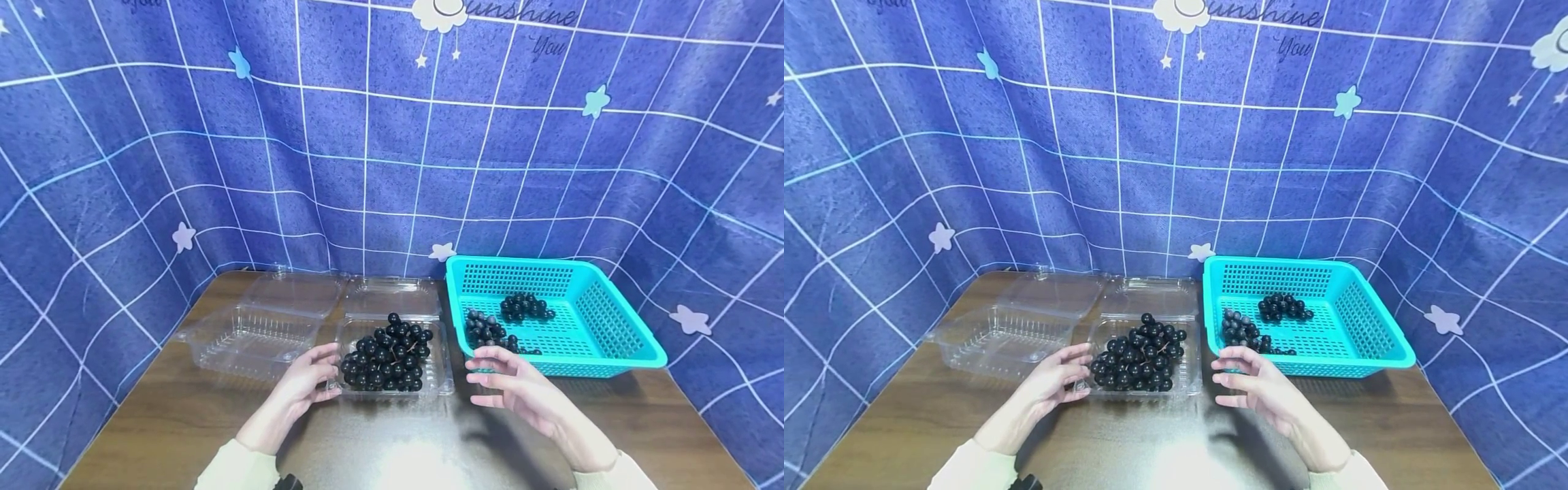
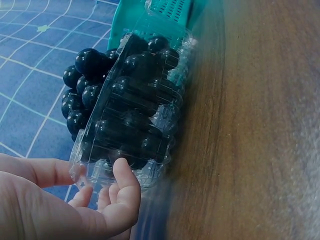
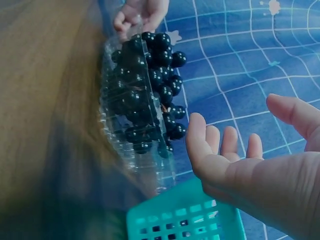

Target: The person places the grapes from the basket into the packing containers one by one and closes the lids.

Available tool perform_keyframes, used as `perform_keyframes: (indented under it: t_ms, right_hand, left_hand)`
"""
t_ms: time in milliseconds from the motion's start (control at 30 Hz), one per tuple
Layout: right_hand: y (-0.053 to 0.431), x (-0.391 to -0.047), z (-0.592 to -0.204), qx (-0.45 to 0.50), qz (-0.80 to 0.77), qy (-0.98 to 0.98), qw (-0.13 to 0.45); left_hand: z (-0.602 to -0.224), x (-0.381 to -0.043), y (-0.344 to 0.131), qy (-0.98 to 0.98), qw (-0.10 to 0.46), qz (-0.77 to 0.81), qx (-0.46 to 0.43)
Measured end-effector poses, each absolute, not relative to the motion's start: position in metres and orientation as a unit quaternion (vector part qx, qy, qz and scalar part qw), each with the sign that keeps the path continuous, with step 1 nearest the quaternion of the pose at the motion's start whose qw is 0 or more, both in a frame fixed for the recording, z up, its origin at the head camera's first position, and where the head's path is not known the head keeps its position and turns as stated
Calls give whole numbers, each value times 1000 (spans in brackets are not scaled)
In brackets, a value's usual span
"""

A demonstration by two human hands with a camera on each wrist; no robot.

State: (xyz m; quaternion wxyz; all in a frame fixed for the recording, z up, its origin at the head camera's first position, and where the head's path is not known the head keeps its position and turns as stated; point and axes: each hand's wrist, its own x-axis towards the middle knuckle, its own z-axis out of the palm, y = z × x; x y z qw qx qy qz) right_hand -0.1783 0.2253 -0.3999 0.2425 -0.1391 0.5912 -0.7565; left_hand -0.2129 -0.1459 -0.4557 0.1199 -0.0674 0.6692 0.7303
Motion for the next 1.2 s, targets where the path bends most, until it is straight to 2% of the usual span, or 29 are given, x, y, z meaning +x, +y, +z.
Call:
perform_keyframes:
  t_ms: [367, 667, 1200]
  right_hand:
    - [223, -178, -421, -107, -763, 565, 294]
    - [217, -185, -440, -79, -785, 529, 313]
    - [198, -197, -457, -39, -809, 497, 311]
  left_hand:
    - [-455, -213, -147, 665, 124, 733, -63]
    - [-457, -215, -146, 663, 123, 735, -65]
    - [-457, -215, -146, 666, 120, 734, -62]
